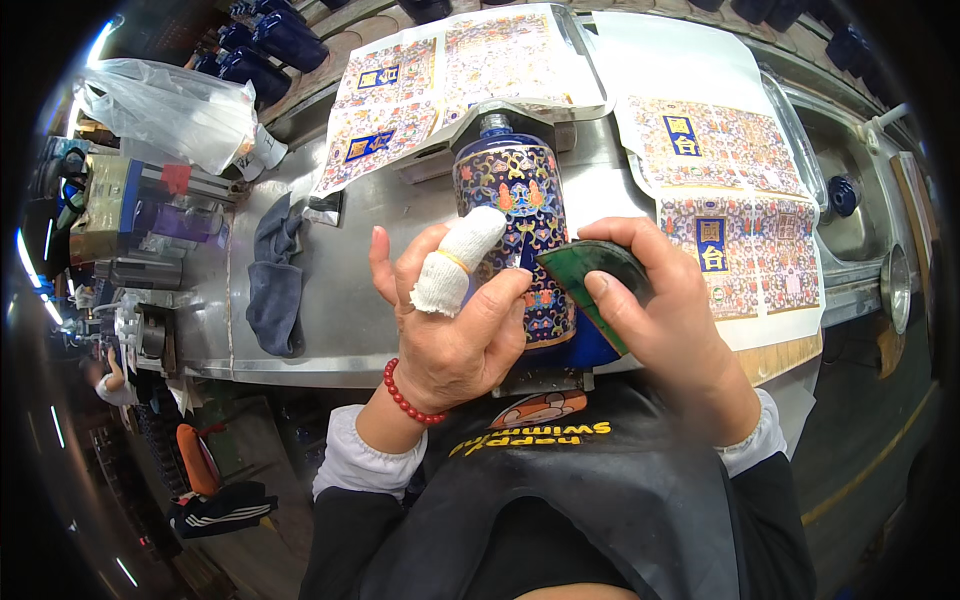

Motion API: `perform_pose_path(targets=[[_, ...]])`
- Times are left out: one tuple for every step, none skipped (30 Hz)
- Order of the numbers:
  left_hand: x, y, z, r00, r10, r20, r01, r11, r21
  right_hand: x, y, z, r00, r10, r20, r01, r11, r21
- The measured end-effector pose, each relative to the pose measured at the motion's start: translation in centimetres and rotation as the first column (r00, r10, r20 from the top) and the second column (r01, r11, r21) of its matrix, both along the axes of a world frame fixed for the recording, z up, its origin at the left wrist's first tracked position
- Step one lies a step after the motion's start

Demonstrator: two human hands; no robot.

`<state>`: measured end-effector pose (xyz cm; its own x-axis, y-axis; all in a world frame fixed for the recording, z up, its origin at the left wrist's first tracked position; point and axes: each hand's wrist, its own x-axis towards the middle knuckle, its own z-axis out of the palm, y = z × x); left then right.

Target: The person applies a decorative sticker to a blue ceramic bottle using a green squeegee tool. They smooth the sticker onto the bottle's surface, rotate the bottle to cover different areas, and press the edges to ensure adhesion.

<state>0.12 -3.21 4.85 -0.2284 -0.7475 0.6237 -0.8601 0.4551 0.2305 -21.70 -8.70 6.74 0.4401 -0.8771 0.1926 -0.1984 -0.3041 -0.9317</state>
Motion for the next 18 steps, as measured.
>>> perform_pose_path(targets=[[0.00,0.00,-0.01,1.000,0.000,0.000,0.000,1.000,0.001,0.02,0.03,0.00,1.000,0.005,0.004,-0.005,1.000,-0.003],[0.00,-0.01,-0.02,1.000,0.000,-0.001,0.000,1.000,0.000,0.03,0.04,0.01,1.000,0.010,0.009,-0.010,1.000,-0.005],[0.01,-0.02,-0.02,1.000,-0.001,-0.002,0.001,1.000,-0.002,0.03,0.04,0.01,1.000,0.013,0.007,-0.013,1.000,-0.005],[0.01,-0.02,-0.03,1.000,-0.002,-0.006,0.002,1.000,-0.002,0.02,0.03,0.00,1.000,0.015,0.005,-0.015,1.000,-0.005],[0.00,-0.02,-0.02,1.000,-0.001,-0.003,0.001,1.000,-0.001,0.02,0.01,-0.01,1.000,0.018,0.003,-0.018,1.000,-0.005],[0.00,-0.01,-0.02,1.000,0.000,-0.002,0.000,1.000,0.001,0.04,-0.02,-0.04,1.000,0.009,0.005,-0.009,1.000,-0.009],[-0.01,-0.01,-0.02,1.000,0.001,-0.002,-0.001,1.000,0.002,0.09,-0.07,-0.08,1.000,0.000,0.006,0.000,1.000,-0.013],[-0.01,-0.02,-0.02,1.000,0.000,-0.002,0.000,1.000,0.001,0.14,-0.11,-0.11,1.000,-0.008,0.008,0.009,1.000,-0.017],[-0.03,-0.04,-0.02,1.000,0.000,-0.001,0.000,1.000,-0.001,0.19,-0.13,-0.14,1.000,-0.012,0.020,0.012,1.000,-0.008],[-0.03,-0.05,-0.02,1.000,-0.001,-0.002,0.001,1.000,-0.002,0.25,-0.14,-0.17,0.999,-0.015,0.032,0.015,1.000,0.002],[-0.04,-0.06,-0.01,1.000,0.000,-0.002,0.000,1.000,-0.003,0.26,-0.15,-0.18,0.999,-0.018,0.038,0.017,1.000,0.007],[-0.04,-0.07,-0.01,1.000,0.000,-0.002,0.000,1.000,-0.003,0.28,-0.15,-0.19,0.999,-0.021,0.044,0.020,1.000,0.012],[-0.05,-0.07,0.00,1.000,0.001,-0.002,-0.001,1.000,-0.004,0.26,-0.15,-0.17,0.999,-0.024,0.043,0.023,1.000,0.011],[-0.05,-0.07,0.01,1.000,0.001,-0.002,-0.001,1.000,-0.004,0.25,-0.15,-0.17,0.999,-0.027,0.042,0.026,1.000,0.010],[-0.05,-0.07,0.02,1.000,0.002,-0.001,-0.002,1.000,-0.004,0.23,-0.14,-0.17,0.999,-0.016,0.041,0.016,1.000,0.011],[-0.07,-0.07,0.02,1.000,0.003,-0.001,-0.003,1.000,-0.004,0.21,-0.13,-0.17,0.999,-0.006,0.039,0.005,1.000,0.012],[-0.08,-0.08,0.01,1.000,0.002,-0.003,-0.002,1.000,-0.005,0.22,-0.13,-0.18,0.999,0.004,0.037,-0.005,1.000,0.013],[-0.10,-0.09,0.00,1.000,0.001,-0.004,-0.001,1.000,-0.007,0.24,-0.15,-0.21,0.999,-0.004,0.045,0.003,1.000,0.011]])
